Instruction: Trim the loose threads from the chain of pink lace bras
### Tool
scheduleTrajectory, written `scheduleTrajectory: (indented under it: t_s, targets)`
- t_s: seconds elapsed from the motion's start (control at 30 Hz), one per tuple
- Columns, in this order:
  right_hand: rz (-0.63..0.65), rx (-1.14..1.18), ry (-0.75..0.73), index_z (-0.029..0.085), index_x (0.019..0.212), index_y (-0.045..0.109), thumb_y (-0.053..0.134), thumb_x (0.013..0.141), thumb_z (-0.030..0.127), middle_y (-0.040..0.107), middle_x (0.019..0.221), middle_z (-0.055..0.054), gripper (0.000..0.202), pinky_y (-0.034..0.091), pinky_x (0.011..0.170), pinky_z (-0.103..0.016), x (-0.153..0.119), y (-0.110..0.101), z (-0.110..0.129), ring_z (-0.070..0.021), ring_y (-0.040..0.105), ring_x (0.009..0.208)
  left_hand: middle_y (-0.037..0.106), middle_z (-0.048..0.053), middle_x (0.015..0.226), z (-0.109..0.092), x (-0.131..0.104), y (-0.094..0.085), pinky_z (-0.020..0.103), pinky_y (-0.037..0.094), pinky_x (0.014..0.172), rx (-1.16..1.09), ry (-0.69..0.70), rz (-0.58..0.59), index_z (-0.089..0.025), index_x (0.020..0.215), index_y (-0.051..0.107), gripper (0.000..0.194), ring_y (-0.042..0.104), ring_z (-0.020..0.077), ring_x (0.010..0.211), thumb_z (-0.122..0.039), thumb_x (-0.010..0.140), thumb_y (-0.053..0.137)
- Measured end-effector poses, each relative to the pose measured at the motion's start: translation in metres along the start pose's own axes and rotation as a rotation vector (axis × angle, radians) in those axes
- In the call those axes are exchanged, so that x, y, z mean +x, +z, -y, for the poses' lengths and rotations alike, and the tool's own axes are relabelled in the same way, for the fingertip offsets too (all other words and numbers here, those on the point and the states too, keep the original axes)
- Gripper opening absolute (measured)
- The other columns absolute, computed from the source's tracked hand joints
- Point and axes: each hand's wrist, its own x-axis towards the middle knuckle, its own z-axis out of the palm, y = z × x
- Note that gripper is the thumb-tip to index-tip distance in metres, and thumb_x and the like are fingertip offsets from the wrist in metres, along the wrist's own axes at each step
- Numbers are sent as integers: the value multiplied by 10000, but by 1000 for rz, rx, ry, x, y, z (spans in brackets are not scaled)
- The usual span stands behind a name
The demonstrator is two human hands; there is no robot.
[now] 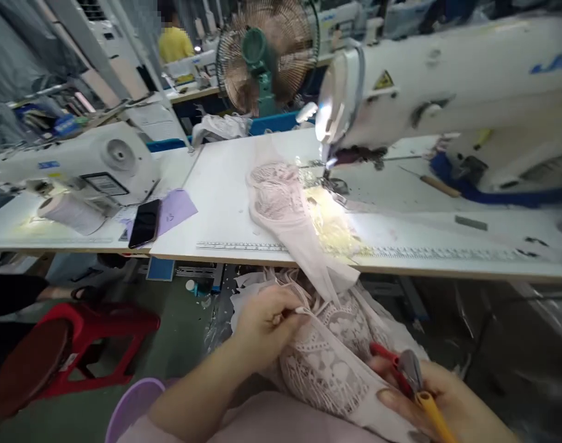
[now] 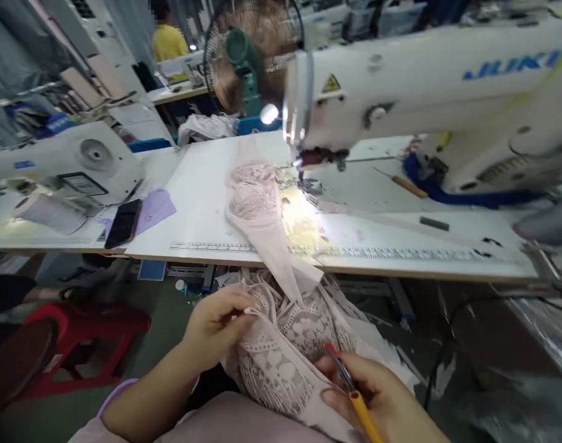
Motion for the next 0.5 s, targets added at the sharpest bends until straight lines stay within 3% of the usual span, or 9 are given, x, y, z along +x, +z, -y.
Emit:
scheduleTrajectory:
  t_s: [0.1,0.17,0.33,0.5]
  targets:
    - [93,-30,-171,187,709,611,695,746,381,451,570,45,214,332,367,-211,-1,3,12,-96,368,450,684,52,761,2,-2,-5,275,495,664,-143,-190,3,-177,757,668,86,623,173,717,-215,826,636]
    - [111,-87,-280,198,639,519,647,775,328,381,563,54,228,293,390,-220,0,5,20,-96,329,469,668,49,756,6,-2,-7,266,482,638,-234,-252,-6,-181,754,676,96,605,171,715,-243,825,657]
    - [54,-159,-431,220,623,396,565,774,260,409,650,28,230,329,499,-249,3,5,38,-121,373,553,638,34,729,14,2,-8,253,469,627,-351,-260,-29,-203,768,706,64,581,164,715,-236,818,684]
    - [87,-173,-462,233,631,342,541,774,241,406,674,25,245,339,523,-245,3,3,44,-125,373,579,633,40,733,15,7,-6,228,445,554,-360,-267,-13,-206,783,713,58,569,160,697,-236,821,682]
